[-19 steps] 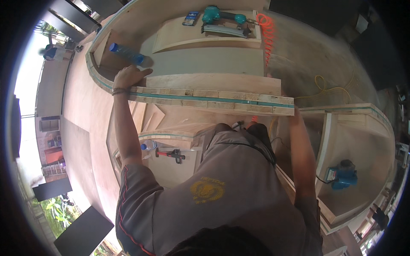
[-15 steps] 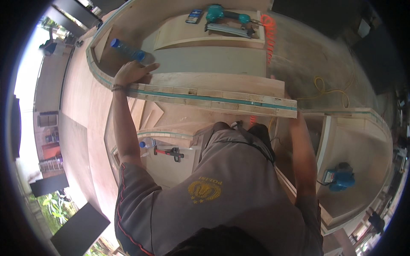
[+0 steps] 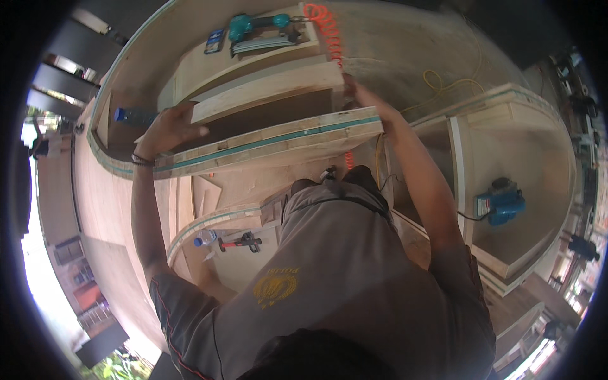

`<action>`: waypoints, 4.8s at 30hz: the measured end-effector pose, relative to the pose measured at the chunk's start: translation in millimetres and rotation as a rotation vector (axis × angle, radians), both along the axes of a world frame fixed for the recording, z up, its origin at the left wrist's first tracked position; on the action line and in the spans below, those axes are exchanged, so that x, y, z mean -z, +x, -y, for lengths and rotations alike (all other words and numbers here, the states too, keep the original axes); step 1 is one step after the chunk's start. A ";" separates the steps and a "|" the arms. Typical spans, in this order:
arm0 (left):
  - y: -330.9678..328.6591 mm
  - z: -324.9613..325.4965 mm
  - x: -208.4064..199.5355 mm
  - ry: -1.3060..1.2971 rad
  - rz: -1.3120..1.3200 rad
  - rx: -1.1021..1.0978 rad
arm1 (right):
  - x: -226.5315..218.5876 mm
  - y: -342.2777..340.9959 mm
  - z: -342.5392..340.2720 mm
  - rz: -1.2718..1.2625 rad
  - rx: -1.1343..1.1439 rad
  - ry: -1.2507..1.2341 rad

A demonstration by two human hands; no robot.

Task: The person assembles a curved wooden structure by fitting wooden planks into place. They use a nail gun to secure the planks and a sander to smooth the edges of the wood.

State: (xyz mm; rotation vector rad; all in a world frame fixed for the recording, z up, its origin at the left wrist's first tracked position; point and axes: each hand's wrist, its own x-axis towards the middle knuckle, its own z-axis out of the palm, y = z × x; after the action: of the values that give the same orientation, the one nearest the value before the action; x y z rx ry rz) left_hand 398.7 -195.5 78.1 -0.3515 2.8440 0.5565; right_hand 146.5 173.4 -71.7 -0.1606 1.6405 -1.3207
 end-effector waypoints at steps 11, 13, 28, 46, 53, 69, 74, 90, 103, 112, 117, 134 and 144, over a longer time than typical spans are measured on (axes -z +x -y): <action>-32.0 -69.4 -59.5 -0.358 -0.451 0.129 | -32.7 -17.9 -8.0 -0.020 0.188 -0.185; -27.8 -79.2 -85.8 -0.528 -0.621 0.177 | -88.5 -14.0 -20.3 -0.070 0.323 -0.148; 162.5 -212.5 -148.5 -1.294 -1.269 0.473 | -237.0 66.9 -142.9 -0.551 0.558 -0.871; 357.9 -453.2 170.3 1.423 -1.516 -1.856 | -103.3 410.2 -126.0 -0.636 -0.641 -1.027; 417.4 -409.1 263.0 1.527 -1.651 -1.819 | -11.8 502.7 -93.9 -0.838 -0.757 -1.277; 453.3 -356.5 357.1 1.407 -1.331 -2.055 | 128.4 513.9 -125.7 -0.928 -0.900 -0.528; 453.8 -338.4 354.5 1.228 -1.450 -1.918 | 162.5 508.9 -113.4 -0.919 -0.792 -0.460; 477.5 -296.3 329.4 0.303 -0.891 -2.082 | 132.4 490.3 -134.8 -0.981 -0.790 -0.346; 524.8 -306.3 374.0 0.212 -0.964 -1.774 | -7.9 155.5 -400.5 -1.530 1.003 0.655; 486.3 -369.1 346.9 0.187 -0.643 -2.011 | -7.6 29.5 -501.5 -0.442 1.552 0.380; 458.8 -393.5 287.7 0.064 -0.700 -1.941 | 32.4 -21.9 -563.0 -0.444 1.545 0.016; 169.7 -489.5 67.0 0.317 -0.885 -0.050 | -104.9 269.6 -396.9 -0.512 0.536 -0.120; 193.1 -411.0 77.3 -0.281 -0.384 0.589 | -108.6 367.2 -313.1 -0.416 -0.243 -0.029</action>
State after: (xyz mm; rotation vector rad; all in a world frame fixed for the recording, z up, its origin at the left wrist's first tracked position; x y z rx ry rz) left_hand 591.9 215.5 0.8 0.6049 3.1635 0.1092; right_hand 513.7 486.5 36.9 -0.6685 1.8744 -1.1749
